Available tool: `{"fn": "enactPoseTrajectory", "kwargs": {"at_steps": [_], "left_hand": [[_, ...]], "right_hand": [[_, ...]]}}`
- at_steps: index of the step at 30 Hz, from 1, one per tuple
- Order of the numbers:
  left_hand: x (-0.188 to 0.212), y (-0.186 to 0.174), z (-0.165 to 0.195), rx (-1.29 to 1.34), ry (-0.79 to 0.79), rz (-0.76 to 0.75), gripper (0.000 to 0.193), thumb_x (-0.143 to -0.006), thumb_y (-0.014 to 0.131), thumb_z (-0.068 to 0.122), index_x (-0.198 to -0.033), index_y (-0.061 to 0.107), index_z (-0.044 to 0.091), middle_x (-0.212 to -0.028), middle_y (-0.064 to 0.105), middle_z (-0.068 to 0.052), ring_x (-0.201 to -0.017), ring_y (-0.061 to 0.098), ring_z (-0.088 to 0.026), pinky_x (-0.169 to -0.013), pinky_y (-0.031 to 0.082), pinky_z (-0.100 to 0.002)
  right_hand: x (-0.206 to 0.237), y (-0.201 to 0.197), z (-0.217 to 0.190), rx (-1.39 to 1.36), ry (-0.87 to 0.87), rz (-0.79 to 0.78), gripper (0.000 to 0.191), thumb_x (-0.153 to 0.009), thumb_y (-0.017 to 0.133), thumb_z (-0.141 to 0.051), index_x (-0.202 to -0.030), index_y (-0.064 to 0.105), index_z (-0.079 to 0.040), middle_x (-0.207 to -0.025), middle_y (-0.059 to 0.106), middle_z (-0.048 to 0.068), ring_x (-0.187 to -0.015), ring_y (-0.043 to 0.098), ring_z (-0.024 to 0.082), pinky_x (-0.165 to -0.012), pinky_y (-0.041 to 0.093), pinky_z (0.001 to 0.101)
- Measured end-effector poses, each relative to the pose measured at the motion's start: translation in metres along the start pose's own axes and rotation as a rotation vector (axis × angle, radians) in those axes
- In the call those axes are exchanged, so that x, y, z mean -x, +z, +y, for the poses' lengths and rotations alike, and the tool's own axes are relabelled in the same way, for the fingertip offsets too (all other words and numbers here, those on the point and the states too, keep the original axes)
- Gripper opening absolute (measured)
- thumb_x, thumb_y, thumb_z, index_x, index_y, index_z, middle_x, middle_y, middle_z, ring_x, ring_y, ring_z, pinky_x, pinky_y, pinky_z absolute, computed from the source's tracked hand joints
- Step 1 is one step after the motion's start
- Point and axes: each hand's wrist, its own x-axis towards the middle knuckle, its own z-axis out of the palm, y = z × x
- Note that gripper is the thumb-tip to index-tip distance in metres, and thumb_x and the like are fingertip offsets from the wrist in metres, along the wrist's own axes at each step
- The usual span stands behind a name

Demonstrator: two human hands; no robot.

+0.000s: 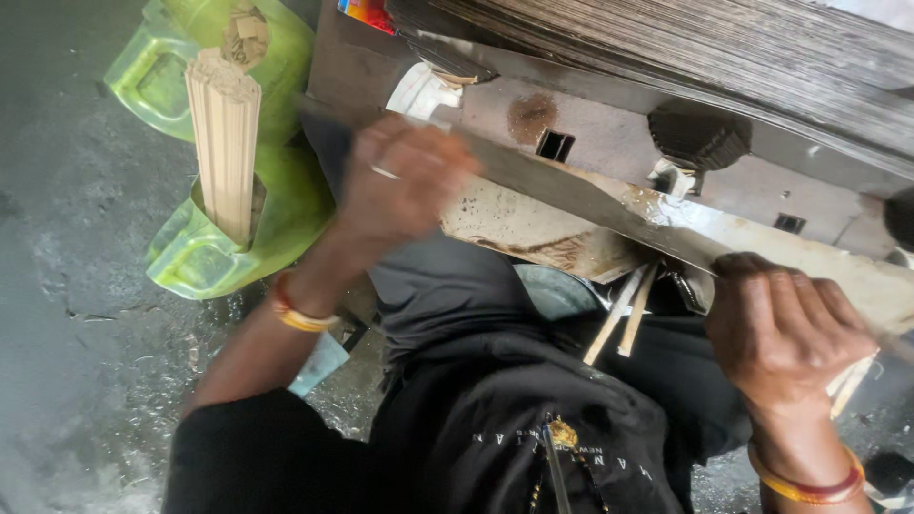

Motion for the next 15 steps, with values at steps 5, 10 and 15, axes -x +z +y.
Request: {"fn": "enactPoseTrajectory", "kwargs": {"at_steps": [5, 10, 15], "left_hand": [[0.021, -0.023, -0.075, 0.139, -0.224, 0.054, 0.030, -0.094, 0.072, -0.012, -0.117, 0.061, 0.004, -0.120, 0.061, -0.013, -0.116, 0.059, -0.033, -0.099, 0.046, -0.049], [-0.018, -0.019, -0.094, 0.128, -0.332, 0.056, 0.027, -0.089, 0.070, -0.017, -0.109, 0.067, 0.001, -0.110, 0.061, -0.014, -0.100, 0.058, -0.034, -0.086, 0.047, -0.045], [-0.038, -0.021, -0.092, -0.065, -0.145, 0.077, 0.036, -0.084, 0.066, -0.017, -0.115, 0.067, 0.001, -0.109, 0.057, -0.012, -0.094, 0.058, -0.032, -0.080, 0.046, -0.043]], "right_hand": [[-0.022, 0.018, -0.010, 0.014, -0.021, 0.068, 0.017, -0.111, 0.069, -0.003, -0.094, 0.068, 0.000, -0.074, 0.062, 0.007, -0.066, 0.061, 0.018, -0.062, 0.039, 0.0277], [-0.032, 0.040, 0.001, 0.168, 0.029, 0.185, 0.025, -0.104, 0.069, 0.002, -0.080, 0.067, -0.003, -0.070, 0.065, 0.005, -0.055, 0.048, 0.012, -0.057, 0.030, 0.0284], [-0.040, 0.078, 0.008, 0.160, 0.016, 0.298, 0.020, -0.104, 0.066, 0.002, -0.085, 0.073, -0.003, -0.076, 0.072, 0.005, -0.056, 0.050, 0.010, -0.058, 0.030, 0.0276]]}}
